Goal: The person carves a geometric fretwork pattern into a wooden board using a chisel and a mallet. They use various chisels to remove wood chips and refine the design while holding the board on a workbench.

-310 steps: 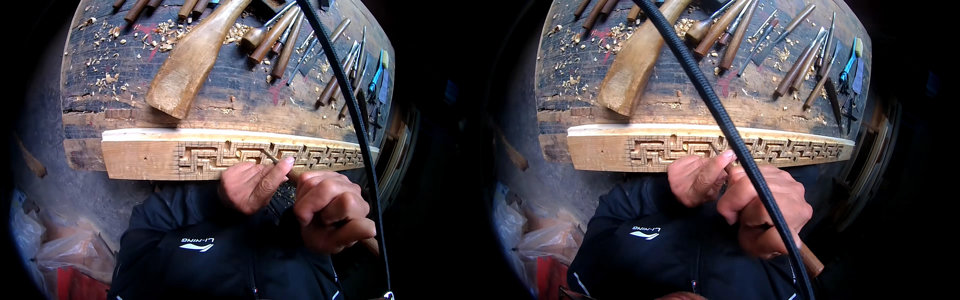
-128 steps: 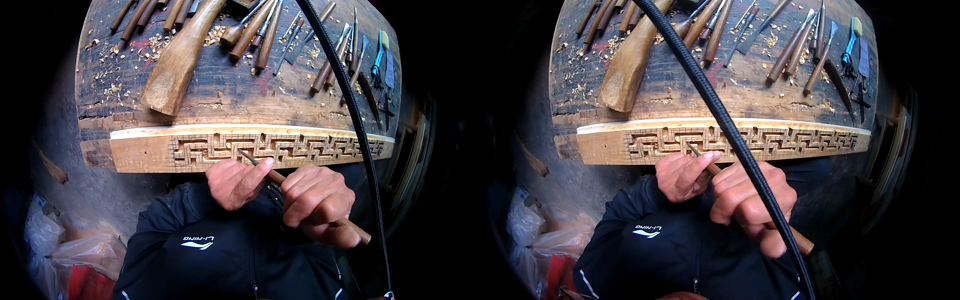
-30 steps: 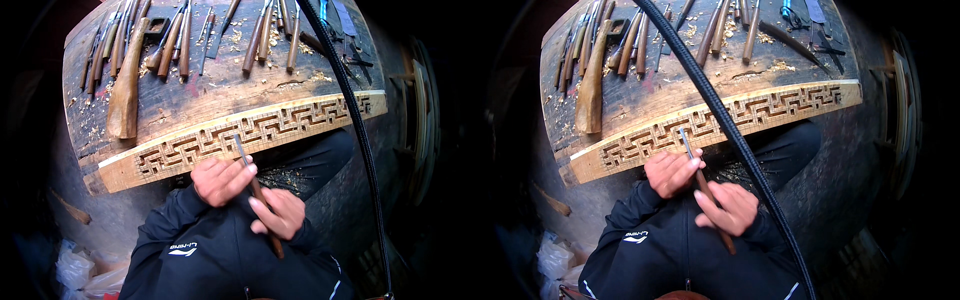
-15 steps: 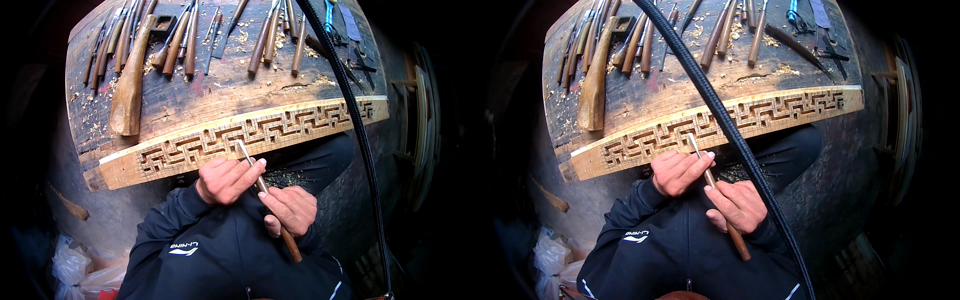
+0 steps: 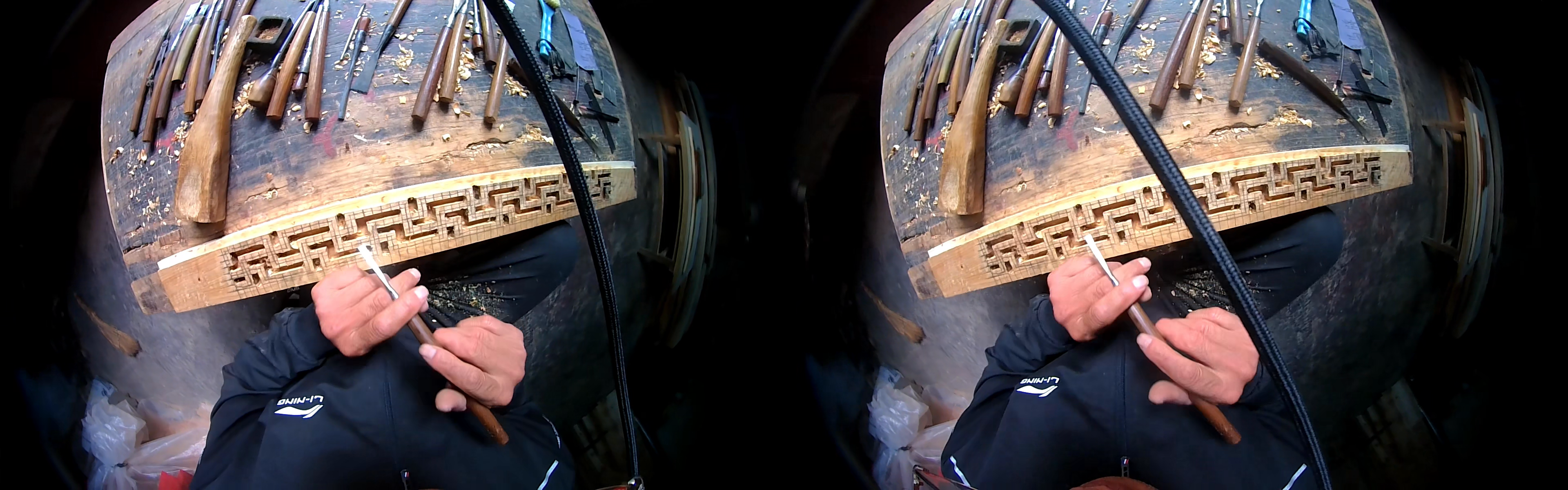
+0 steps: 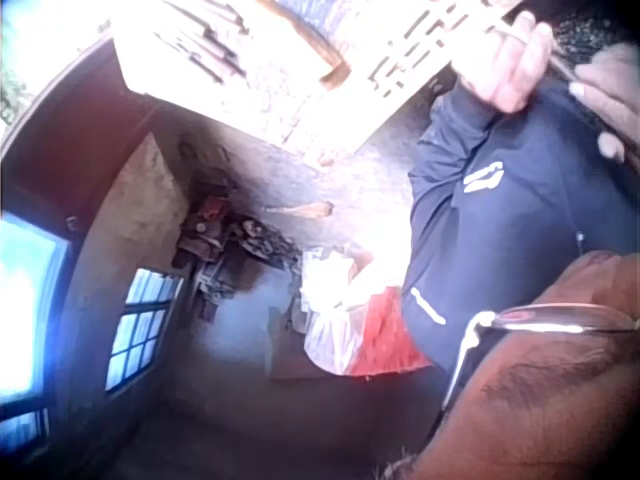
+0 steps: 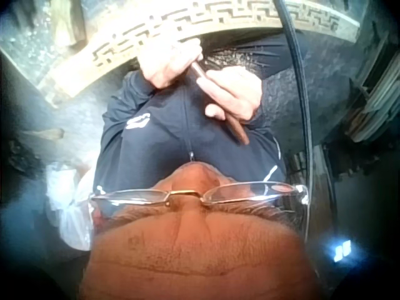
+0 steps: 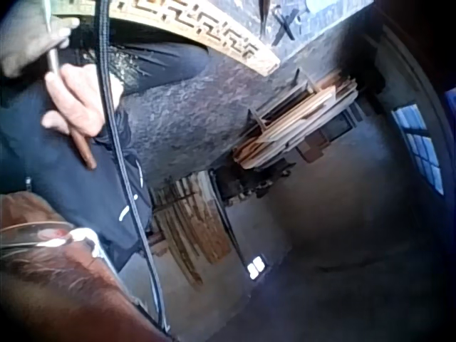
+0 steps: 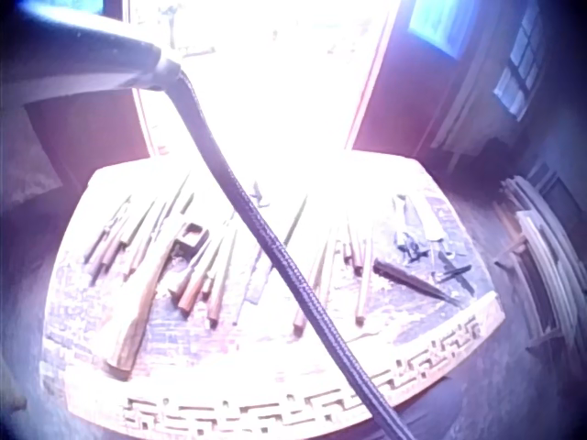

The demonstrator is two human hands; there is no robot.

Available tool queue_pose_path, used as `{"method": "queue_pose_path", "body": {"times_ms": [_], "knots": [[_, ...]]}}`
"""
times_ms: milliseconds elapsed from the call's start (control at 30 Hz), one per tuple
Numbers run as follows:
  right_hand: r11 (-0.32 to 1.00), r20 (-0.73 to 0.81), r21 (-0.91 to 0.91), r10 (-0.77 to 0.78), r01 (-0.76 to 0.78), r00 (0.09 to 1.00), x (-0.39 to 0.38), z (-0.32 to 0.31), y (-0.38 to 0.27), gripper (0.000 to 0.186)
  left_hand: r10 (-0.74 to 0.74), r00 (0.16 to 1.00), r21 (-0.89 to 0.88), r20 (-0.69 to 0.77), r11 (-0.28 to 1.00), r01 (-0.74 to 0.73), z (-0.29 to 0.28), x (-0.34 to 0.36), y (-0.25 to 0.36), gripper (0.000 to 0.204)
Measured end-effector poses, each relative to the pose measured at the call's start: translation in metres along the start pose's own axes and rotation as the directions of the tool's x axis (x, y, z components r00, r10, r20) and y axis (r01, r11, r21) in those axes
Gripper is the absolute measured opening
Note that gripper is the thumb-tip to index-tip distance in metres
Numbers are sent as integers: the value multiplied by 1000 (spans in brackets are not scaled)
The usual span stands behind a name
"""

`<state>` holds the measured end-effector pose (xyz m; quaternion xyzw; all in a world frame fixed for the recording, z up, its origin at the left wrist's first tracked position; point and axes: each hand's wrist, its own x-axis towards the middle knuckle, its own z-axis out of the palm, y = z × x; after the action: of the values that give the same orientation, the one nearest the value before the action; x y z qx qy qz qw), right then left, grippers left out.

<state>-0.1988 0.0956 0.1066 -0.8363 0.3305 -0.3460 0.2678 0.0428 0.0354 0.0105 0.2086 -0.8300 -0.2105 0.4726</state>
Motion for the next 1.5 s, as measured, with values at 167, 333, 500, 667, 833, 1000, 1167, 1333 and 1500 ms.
{"method": "queue_pose_path", "body": {"times_ms": [167,333,500,667,833,1000,1167,1333,1500], "knots": [[997,19,-53,49,-48,999,3,1,0,56,-54,995,124,80,991,44,-9,4,7,51],[986,36,-160,55,-49,998,18,4,2,59,-124,992,179,32,977,116,-34,-3,-1,57],[896,-131,-429,67,-117,989,42,0,34,47,-246,966,436,-81,862,257,-53,-1,-5,38],[744,-290,-633,25,-211,957,83,10,118,43,-302,944,432,-134,839,330,-55,0,-9,26],[649,-150,-744,73,-161,986,123,9,151,45,-362,926,404,-104,836,372,-57,0,-7,27],[567,-97,-814,89,-130,991,140,26,173,49,-446,889,375,-100,811,449,-62,-1,-3,26],[562,-139,-797,185,-221,973,144,38,167,46,-422,897,365,-130,821,439,-64,-4,-5,26],[542,-172,-804,183,-246,968,138,43,166,46,-385,902,407,-193,805,431,-56,-3,-8,26],[629,-262,-722,135,-287,956,127,40,171,52,-362,894,428,-264,787,445,-55,-2,-13,20]]}}
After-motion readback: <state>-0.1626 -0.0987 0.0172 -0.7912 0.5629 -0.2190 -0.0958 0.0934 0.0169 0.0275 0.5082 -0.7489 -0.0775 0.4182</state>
